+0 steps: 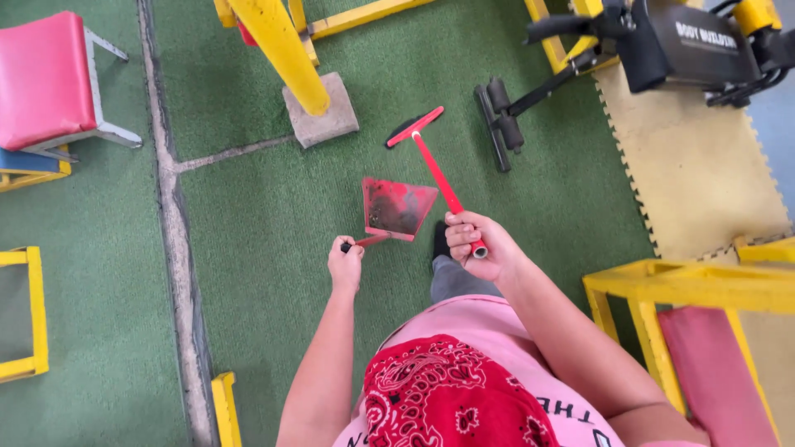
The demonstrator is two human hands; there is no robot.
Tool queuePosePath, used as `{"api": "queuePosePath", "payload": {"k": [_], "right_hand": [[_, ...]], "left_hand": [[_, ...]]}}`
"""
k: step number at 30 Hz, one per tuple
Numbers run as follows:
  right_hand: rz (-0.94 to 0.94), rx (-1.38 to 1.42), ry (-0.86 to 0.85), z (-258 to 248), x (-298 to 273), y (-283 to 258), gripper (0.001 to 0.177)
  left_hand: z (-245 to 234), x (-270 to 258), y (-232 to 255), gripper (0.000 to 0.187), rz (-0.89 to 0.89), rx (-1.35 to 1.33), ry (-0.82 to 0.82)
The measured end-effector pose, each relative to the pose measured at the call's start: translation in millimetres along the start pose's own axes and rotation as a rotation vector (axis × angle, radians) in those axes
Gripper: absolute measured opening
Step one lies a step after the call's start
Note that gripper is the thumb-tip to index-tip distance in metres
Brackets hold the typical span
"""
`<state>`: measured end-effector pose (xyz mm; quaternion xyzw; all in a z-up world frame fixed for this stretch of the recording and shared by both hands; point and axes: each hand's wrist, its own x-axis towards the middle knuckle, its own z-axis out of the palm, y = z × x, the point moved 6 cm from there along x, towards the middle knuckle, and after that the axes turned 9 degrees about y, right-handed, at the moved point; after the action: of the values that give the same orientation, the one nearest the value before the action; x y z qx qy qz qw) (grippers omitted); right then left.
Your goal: Sweeping the floor around gym equipment using a hand broom and dustpan.
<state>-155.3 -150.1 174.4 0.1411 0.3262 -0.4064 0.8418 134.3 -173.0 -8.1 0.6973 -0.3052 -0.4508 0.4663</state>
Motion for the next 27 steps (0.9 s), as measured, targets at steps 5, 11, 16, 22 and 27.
{"api": "queuePosePath", "payload": {"k": [5,11,16,22,27], "right_hand": [[0.039,-0.018,-0.016,33.7,37.1,-93.8,0.015],[0.08,-0.045,0.058,52.3,66.5,-182.0,0.009],[0.031,-0.048,0.061,71.6,79.9,-236.1,0.006],[-0.012,0.049,0.046,94.6,89.3,-278.1,0.004],[-0.065,0.068,0.057,114.2,113.9,-312.1,0.006]], "left_hand": [[80.3,72.5,26.4,0.015,-0.032,-0.025,-0.007],[162.0,133.3,70.3,0.017,-0.051,-0.041,-0.005],[211.0,179.0,106.4,0.019,-0.065,-0.111,-0.006],[266.8,235.0,146.4,0.018,-0.026,-0.112,-0.037],[319.3,313.0,166.2,0.018,-0.019,-0.135,-0.089]]}}
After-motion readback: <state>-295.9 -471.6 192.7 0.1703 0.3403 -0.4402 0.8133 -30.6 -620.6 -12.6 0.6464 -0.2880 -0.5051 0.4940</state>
